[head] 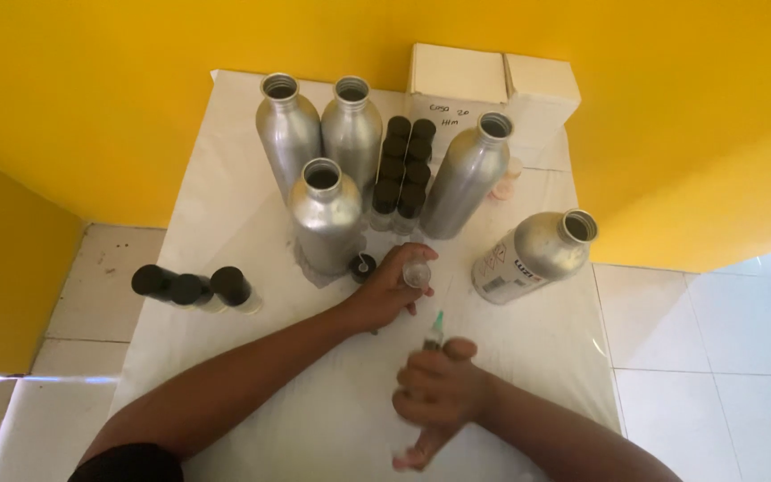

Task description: Transferring liquid fragrance from a large aluminum container to small glass bottles using a syringe.

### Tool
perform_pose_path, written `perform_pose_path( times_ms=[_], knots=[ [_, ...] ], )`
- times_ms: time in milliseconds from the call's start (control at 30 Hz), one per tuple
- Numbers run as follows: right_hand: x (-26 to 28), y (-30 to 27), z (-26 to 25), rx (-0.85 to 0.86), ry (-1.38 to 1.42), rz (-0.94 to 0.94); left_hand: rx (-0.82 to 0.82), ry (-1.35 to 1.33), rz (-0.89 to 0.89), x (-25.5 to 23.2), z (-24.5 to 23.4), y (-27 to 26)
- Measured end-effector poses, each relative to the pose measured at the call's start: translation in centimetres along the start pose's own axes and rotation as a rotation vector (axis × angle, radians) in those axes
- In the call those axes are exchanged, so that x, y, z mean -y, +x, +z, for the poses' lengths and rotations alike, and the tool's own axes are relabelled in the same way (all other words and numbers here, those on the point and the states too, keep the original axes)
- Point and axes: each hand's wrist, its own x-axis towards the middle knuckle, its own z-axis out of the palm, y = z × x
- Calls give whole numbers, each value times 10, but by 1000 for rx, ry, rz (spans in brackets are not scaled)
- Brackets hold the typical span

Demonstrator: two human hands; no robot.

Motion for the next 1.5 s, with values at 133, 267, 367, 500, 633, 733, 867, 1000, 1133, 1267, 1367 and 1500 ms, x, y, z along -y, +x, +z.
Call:
perform_pose_path(
  times_ms=[133, 267, 367, 500, 633, 733, 867, 1000, 1133, 1267, 1367, 1500],
  knots=[
    [10, -1, 0, -35, -65, -37, 8, 53, 28, -3, -1, -2],
    [12, -23, 7, -38, -181, -7, 16, 33, -13, -11, 1, -4],
    [12, -21, 9, -94, -242, -23, 32, 26, 91, -6, 0, -1],
    [18, -7, 3, -119, -258, 4, 22, 118, 77, -14, 1, -2],
    [14, 6, -2, -151, -192, -41, 17, 72, 108, -19, 3, -6],
    [10, 1, 1, -122, -182, -50, 3, 167, 80, -29, 7, -13],
    [10, -8, 5, -30, -207, -19, -26, 378, 111, -25, 10, -14],
    [12, 13, 2, -15, -161, -25, -56, 307, 192, -19, 9, -13],
    [14, 17, 1, 12, -41, -9, -60, 351, 233, -14, 8, -12],
    [19, 13, 11, 6, 171, 51, -49, 430, 209, -11, 6, -9],
    [23, 27, 4, -68, 212, 59, -53, 298, 230, -9, 6, -10],
    [22, 23, 9, -125, 224, 89, -60, 352, 232, -11, 5, -11]
  ],
)
